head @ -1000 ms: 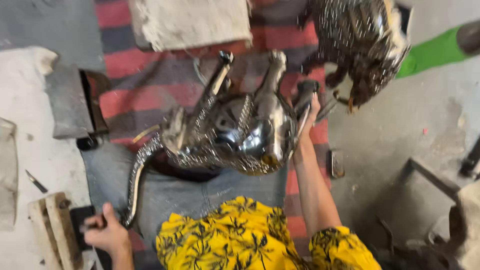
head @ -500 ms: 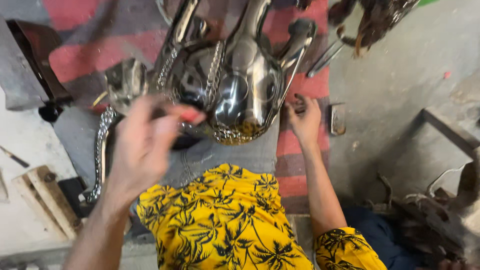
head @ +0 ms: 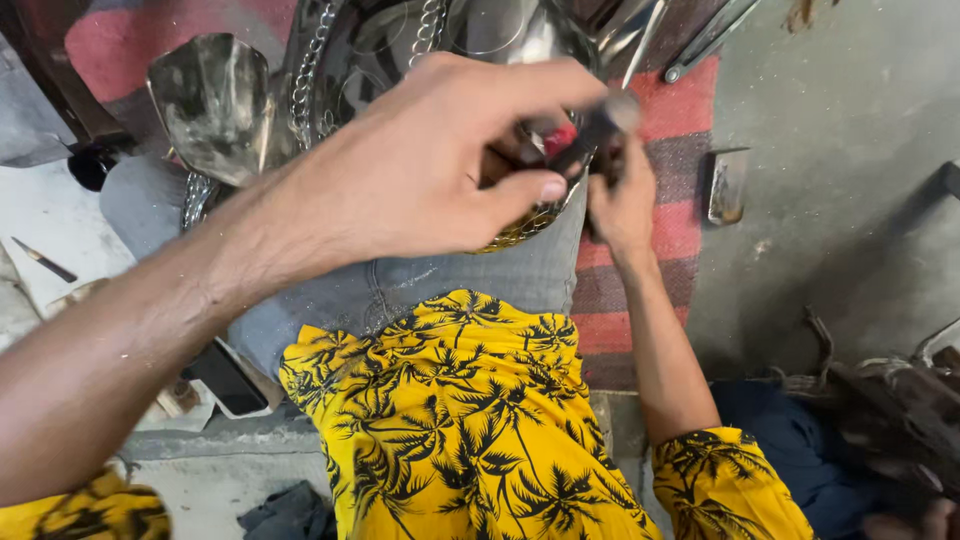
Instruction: The person sits on the floor holding a steel punch against a silver metal elephant sculpture and strikes the punch with a wooden mallet to chase decorative patterns into the surface. The person repositions the punch repeatedly on different spots, rotates the sculpture, and works on its body and legs.
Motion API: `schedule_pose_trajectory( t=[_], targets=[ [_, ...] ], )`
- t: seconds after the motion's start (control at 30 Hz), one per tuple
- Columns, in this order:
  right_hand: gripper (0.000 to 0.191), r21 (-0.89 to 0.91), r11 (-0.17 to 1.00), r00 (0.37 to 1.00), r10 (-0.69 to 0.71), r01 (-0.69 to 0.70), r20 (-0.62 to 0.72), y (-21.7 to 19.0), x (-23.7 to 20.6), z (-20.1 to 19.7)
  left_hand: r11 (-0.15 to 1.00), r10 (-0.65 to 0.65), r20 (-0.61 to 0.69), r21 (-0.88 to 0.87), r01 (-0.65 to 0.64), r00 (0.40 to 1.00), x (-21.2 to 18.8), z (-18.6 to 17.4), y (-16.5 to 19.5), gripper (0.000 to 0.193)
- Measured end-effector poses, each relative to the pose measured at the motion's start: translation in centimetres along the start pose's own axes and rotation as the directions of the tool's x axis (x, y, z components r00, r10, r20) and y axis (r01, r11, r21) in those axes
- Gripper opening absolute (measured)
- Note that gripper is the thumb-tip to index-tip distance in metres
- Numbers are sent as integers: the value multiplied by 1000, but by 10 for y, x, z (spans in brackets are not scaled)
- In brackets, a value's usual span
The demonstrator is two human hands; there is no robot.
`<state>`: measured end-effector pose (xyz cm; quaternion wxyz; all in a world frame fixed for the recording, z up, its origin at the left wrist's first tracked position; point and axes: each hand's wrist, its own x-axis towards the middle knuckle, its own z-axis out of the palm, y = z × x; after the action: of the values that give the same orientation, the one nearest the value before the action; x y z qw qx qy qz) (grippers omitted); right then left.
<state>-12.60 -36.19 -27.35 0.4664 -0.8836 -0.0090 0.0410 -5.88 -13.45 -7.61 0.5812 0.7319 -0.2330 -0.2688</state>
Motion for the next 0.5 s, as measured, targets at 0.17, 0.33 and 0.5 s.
schedule_pose_trajectory(
  t=[0.17, 0.33, 0.5],
  targets=[
    [35, 615, 554, 804, 541, -561, 247, 25, -18, -11, 959, 179, 113, 203, -199, 977, 10, -2, -7, 47],
    [36, 692, 567, 894, 316, -447, 318, 34, -69, -48, 922, 232, 163, 276, -270, 959, 13, -8, -10, 44],
    [10, 641, 709, 954, 253, -296, 161, 40, -88, -70, 903, 171, 259, 344, -256, 951, 19, -6, -10, 38]
  ],
)
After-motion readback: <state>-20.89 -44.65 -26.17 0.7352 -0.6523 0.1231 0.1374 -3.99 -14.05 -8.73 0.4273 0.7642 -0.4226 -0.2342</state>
